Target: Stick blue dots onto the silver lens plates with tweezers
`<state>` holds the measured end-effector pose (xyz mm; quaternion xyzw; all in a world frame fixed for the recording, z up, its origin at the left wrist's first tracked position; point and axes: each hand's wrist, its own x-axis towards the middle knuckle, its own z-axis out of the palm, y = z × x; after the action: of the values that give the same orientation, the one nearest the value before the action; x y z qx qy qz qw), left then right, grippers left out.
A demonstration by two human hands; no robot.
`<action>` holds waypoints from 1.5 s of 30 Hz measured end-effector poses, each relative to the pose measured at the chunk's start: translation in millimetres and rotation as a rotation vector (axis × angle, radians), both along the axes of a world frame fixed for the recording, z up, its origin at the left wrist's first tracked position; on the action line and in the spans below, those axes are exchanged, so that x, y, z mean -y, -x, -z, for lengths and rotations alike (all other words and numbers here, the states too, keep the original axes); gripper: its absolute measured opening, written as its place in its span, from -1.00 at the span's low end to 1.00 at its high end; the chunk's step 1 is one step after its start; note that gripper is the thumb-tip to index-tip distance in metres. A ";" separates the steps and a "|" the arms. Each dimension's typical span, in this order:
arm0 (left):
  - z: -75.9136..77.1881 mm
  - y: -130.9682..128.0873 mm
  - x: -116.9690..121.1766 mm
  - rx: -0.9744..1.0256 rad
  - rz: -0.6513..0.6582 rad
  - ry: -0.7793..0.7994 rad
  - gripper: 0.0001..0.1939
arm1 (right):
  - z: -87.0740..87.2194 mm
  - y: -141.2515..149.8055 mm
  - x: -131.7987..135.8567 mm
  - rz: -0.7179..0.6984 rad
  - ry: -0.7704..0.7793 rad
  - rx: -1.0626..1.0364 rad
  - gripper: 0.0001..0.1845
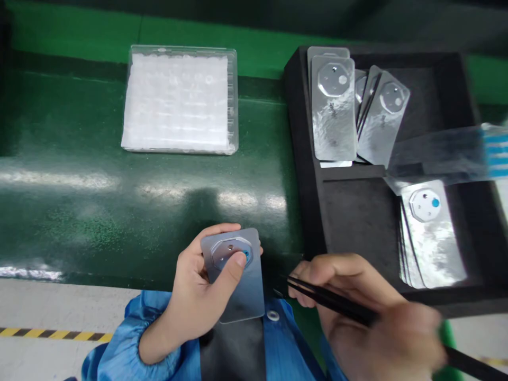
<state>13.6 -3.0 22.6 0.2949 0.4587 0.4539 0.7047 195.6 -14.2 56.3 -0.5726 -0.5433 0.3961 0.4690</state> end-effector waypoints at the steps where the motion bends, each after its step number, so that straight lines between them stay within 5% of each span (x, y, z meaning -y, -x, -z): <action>1: -0.2 0.0 0.2 0.003 0.004 0.000 -0.73 | 0.3 0.1 1.5 -0.008 0.028 0.052 -0.62; 3: -0.5 0.1 0.4 0.016 0.008 -0.008 -0.73 | 1.7 0.8 4.8 -0.040 0.029 0.150 -0.91; 45: 0.9 -0.2 -1.9 -0.029 0.045 -0.026 -0.74 | 10.8 11.0 8.1 -0.008 0.000 0.235 -0.90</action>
<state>13.8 -1.2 21.7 0.3207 0.4564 0.4394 0.7041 184.7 -22.3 45.5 -0.6127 -0.5969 0.3283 0.4006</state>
